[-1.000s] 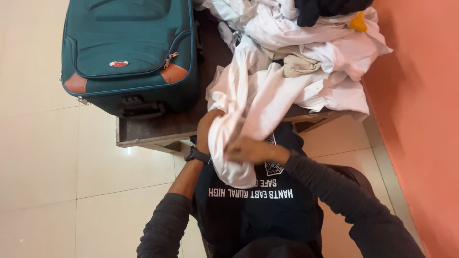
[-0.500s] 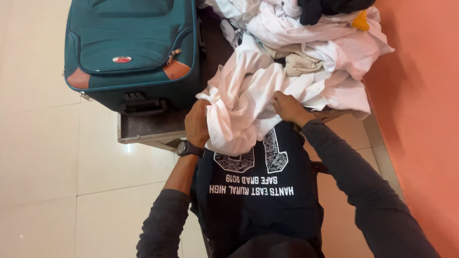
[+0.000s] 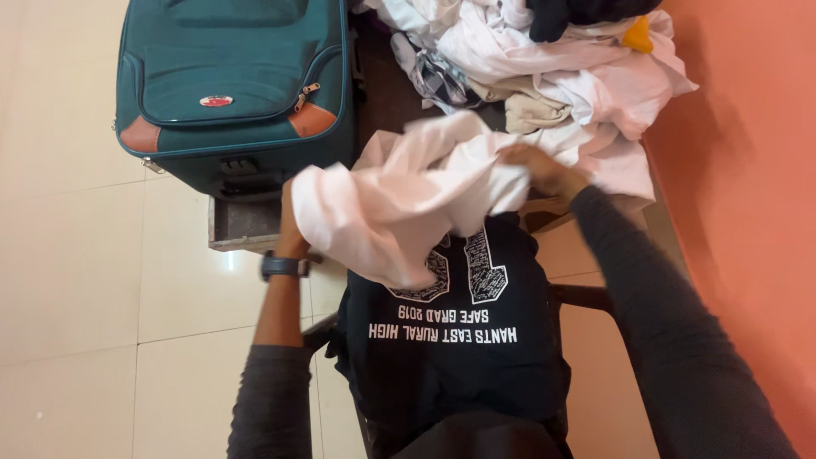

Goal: The person picks up a white shirt from a pile, folds it, and places it inside an open suitcase. They then fasten the buckle of the internal suitcase straps.

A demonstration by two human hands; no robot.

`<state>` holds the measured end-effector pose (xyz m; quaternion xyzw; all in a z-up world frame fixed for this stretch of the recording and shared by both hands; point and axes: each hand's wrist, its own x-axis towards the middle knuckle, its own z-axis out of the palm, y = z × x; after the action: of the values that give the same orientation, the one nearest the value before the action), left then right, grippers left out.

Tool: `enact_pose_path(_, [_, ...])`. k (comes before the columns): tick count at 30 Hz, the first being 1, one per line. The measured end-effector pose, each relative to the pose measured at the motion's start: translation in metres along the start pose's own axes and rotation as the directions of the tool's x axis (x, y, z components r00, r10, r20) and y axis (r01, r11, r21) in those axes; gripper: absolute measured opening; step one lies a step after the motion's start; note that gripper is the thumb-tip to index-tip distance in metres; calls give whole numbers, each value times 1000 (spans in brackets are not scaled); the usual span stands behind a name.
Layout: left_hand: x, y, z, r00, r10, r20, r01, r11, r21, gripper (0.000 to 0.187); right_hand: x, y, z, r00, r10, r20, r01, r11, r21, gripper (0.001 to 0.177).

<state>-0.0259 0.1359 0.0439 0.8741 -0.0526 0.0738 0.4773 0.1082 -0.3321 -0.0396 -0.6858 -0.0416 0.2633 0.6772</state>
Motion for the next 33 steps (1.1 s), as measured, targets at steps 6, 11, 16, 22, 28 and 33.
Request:
enact_pose_path(6, [-4, 5, 5, 962, -92, 258, 118, 989, -90, 28, -4, -134, -96, 782, -365, -505, 381, 921, -77, 42])
enact_pose_path(11, [13, 28, 85, 976, -188, -112, 139, 927, -349, 35, -8, -70, -51, 709, -457, -537, 240, 873, -425, 53])
enact_pose_path(16, [21, 74, 119, 972, 59, 230, -8, 976, -218, 49, -14, 56, 10, 856, -252, -451, -76, 802, -593, 65])
enact_pose_path(22, [28, 24, 17, 799, 317, -511, -213, 944, 254, 16, 13, 63, 58, 898, -286, -335, -65, 667, -743, 80])
enact_pose_path(28, [53, -153, -142, 379, 218, -899, 287, 896, 338, 62, 21, -63, 137, 820, -532, -213, -26, 337, -941, 102])
enact_pose_path(33, [40, -159, -136, 541, -60, -839, 336, 930, 149, 16, 83, -111, 228, 694, -703, 153, 488, 303, -819, 96])
